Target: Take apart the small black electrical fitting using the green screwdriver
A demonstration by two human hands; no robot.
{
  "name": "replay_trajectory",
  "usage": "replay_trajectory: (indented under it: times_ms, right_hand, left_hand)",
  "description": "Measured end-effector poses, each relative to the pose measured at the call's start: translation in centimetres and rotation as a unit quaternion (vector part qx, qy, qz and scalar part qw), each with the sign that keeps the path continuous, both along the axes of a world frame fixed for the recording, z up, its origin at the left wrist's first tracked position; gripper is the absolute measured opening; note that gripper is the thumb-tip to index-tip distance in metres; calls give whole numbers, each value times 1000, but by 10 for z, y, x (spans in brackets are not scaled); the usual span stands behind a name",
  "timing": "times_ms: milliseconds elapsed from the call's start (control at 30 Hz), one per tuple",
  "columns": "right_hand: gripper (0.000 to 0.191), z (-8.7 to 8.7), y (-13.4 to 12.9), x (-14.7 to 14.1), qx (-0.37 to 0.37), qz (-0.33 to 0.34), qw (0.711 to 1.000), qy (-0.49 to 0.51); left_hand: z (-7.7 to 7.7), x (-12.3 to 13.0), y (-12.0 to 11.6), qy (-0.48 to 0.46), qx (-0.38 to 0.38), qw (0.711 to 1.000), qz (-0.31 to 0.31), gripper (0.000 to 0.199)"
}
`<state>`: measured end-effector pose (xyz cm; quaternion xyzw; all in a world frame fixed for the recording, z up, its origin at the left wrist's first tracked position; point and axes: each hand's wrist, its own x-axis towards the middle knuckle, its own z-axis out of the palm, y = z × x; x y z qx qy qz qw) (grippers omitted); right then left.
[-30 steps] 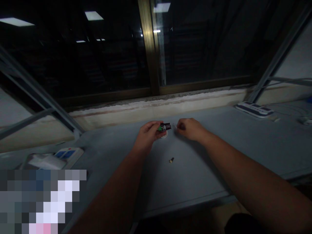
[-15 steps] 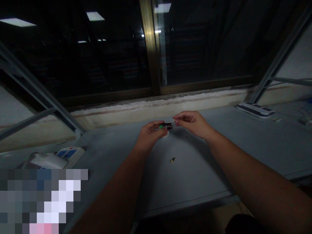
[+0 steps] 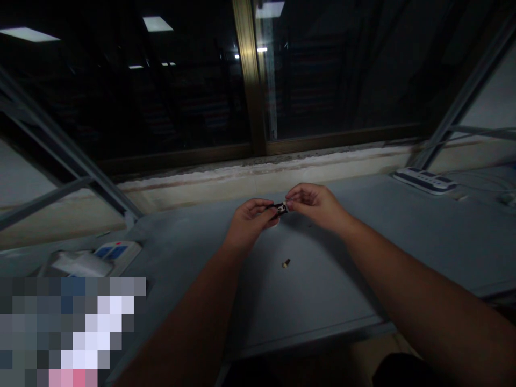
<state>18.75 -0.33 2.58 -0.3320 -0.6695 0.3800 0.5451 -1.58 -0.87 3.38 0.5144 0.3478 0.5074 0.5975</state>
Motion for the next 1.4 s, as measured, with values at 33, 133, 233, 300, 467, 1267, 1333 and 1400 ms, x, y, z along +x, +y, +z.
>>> replay_trajectory:
  times_ms: [33,133,233,300,467,1267,1333,1400]
  right_hand:
    - [18,0,0,0,4,-3,1000,-10]
    - [11,2,-2,2,31,-8,998,-60]
    - [6,4,-4,3,60,-11,992,-107]
    - [5,6,-5,3,72,-18,989,-129]
    - [5,5,-5,4,74,-24,987,-141]
    - [19,0,-5,-2,-2,15,998,-62]
    - [20,0,-4,-2,-4,13,998,-68]
    - [20,-1,-3,-1,-4,11,997,-71]
  left_hand:
    - [0,0,0,1,0,1000,0,35]
    - [0,1,0,6,0,1000,-2,36]
    - [0,1,0,9,1,1000,0,35]
    - [0,1,-1,10,2,1000,0,33]
    - [0,1,0,17,6,1000,2,29]
    - [2,2,-1,73,18,997,28,20]
    - [3,3,-2,79,17,996,28,18]
    - [3,3,-2,85,20,996,28,17]
